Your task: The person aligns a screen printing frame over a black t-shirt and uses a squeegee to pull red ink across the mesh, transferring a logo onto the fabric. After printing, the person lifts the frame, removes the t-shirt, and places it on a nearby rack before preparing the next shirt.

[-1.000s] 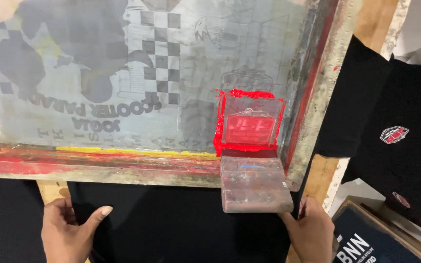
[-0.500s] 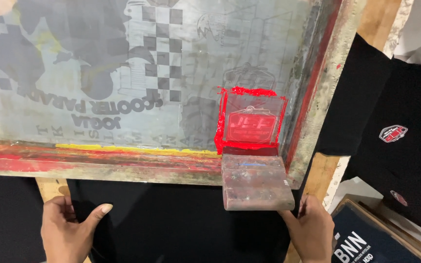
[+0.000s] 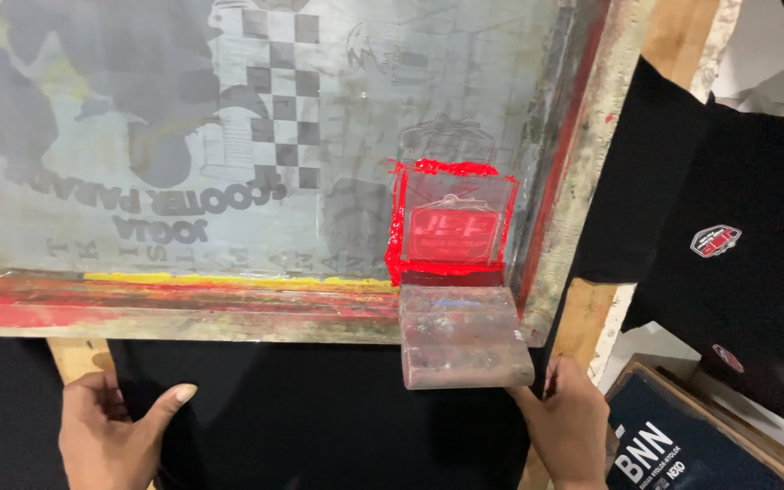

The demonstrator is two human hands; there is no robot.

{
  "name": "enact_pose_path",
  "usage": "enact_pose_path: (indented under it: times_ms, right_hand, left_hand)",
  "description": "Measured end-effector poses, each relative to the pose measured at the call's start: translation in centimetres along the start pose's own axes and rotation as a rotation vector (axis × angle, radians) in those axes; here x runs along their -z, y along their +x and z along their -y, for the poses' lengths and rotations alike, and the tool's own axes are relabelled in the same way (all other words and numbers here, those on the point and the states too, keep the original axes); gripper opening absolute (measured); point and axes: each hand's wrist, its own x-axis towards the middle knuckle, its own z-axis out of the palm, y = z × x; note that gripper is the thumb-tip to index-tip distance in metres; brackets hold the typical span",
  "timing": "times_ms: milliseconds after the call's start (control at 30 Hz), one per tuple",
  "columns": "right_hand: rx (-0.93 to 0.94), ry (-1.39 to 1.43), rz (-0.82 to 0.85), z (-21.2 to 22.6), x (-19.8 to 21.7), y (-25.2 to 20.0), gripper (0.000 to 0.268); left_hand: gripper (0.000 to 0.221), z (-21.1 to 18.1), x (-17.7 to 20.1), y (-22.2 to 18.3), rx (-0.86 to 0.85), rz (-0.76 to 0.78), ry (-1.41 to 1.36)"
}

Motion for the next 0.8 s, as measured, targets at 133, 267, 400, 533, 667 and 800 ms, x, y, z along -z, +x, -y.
enact_pose_path:
  times_ms: [133,267,400,533,667,800]
  right_hand:
    - [0.051,0.001,-0.019,-0.8,-0.5,0.2,0.054]
    - [0.142,-0.020,-0.070,-1.8,-1.2,0.4,0.056]
    - [0.111,-0.022,-0.041,-1.7,-0.9,0.3,0.055]
    - [0.119,0.016,-0.050,-1.6,-0.8,0.4,0.056]
    - [0.047,0.018,0.005,-1.4,-0.7,0.5,0.056]
    - [0.026,-0.023,0.026,-1.1,-0.6,0.5,0.059]
  left_hand:
    - [0.081,0.5,-0.5,0.0,-0.029,-0.035,0.013]
    - [0.076,1.3,-1.0,-0.2,-0.061,-0.095,0.027]
    - [0.077,2.4,-1.7,0.1,-0.101,-0.124,0.068]
    - [0.078,1.9,-1.7,0.0,-0.085,-0.138,0.041]
    - [0.080,2.3,-2.0,-0.1,-0.092,-0.162,0.032]
    - [0.079,1.7,-1.8,0.0,-0.048,-0.133,0.060]
